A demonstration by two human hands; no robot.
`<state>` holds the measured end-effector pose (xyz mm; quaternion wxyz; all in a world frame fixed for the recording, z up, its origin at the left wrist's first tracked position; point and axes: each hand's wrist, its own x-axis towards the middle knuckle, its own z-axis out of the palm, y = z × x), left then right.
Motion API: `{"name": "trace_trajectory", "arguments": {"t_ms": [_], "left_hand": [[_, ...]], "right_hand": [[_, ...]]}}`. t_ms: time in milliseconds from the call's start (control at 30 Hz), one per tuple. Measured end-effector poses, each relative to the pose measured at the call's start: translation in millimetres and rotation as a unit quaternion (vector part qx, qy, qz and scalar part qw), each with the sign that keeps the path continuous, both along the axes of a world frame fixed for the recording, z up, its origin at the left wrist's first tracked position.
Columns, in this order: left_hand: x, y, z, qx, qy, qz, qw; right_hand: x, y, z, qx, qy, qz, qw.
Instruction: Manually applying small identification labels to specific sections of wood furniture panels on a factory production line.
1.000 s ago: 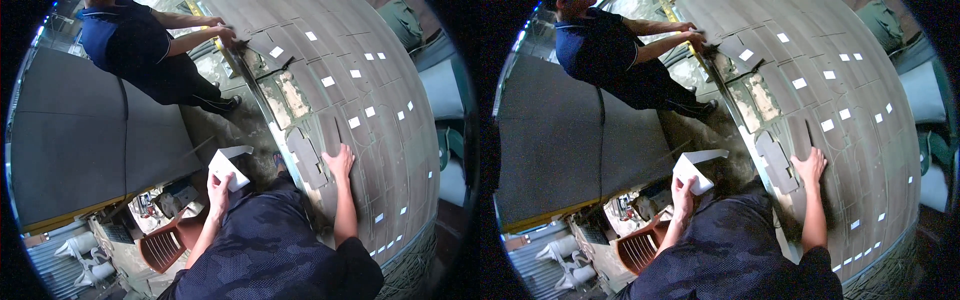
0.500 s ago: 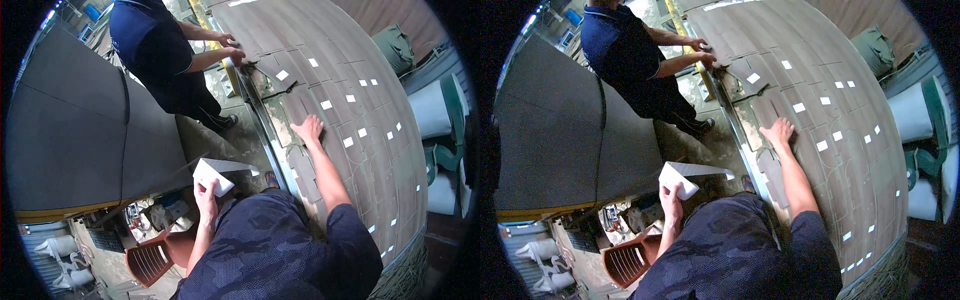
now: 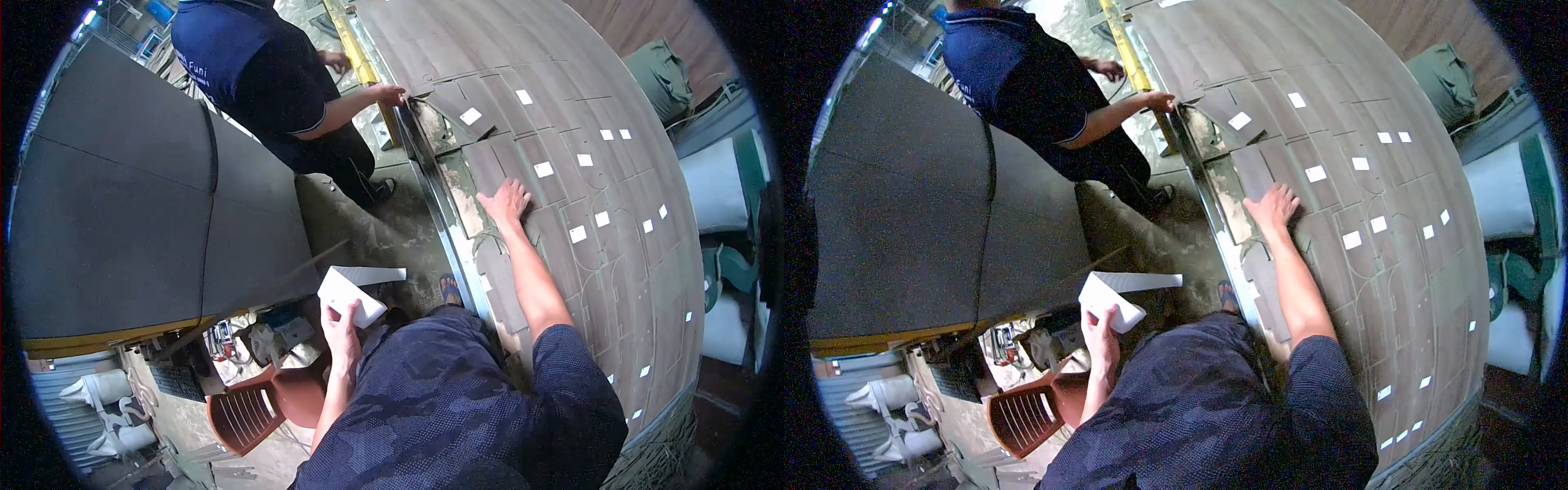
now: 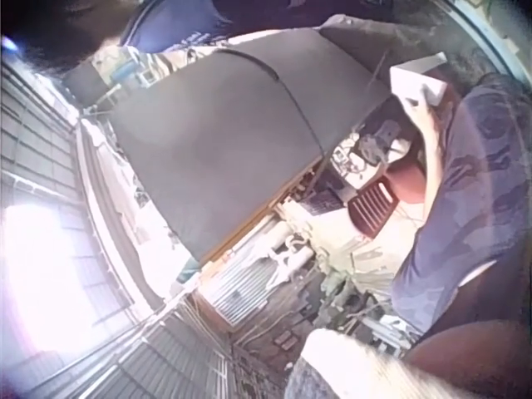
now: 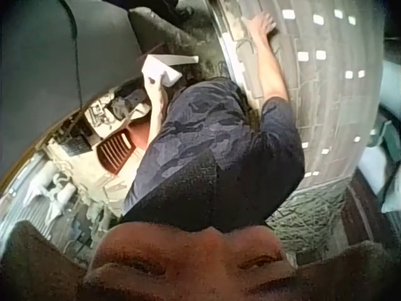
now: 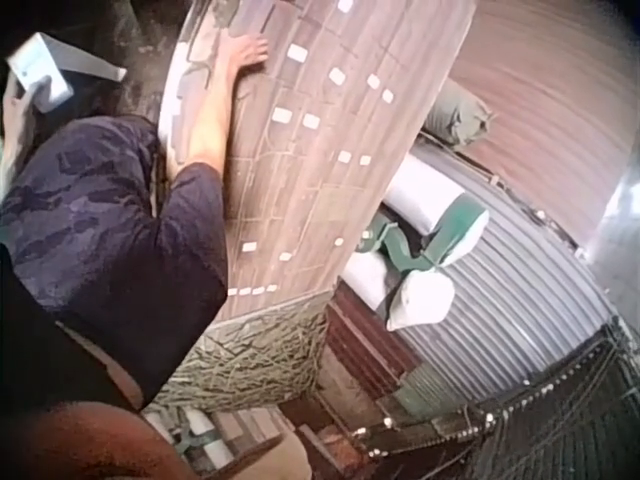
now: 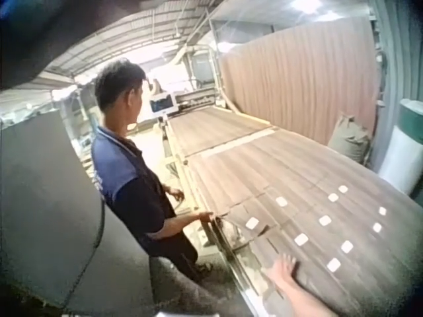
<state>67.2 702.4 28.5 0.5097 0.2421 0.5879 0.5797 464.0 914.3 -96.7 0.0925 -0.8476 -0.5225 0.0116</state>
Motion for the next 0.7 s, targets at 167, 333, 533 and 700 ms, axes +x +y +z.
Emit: {"name": "trace_trajectory", "arguments": {"t_ms": [167,333,533,700], "left_hand": [[3.8,-7.4,-4.1,-0.006,0.005,0.014,1.000],[4.8,-9.9,-4.7,-0.006,0.011,0.012,1.000],[6.2,-17.2,9.1,-0.002,0.003,0.039,0.999],[12.3,-30.7,9.8,-0.018,0.042,0.029,0.999]], "right_hand": [[-26.0,-16.8,12.6,0.027,0.024,0.029,0.999],[-51.1,-10.7,16.1,0.010,0.051,0.047,0.998],[-59.0,-9.9,6.1,0.002,0.036,0.056,0.998],[-59.0,-10.3,-10.8,0.012,0.000,0.065,0.998]]}}
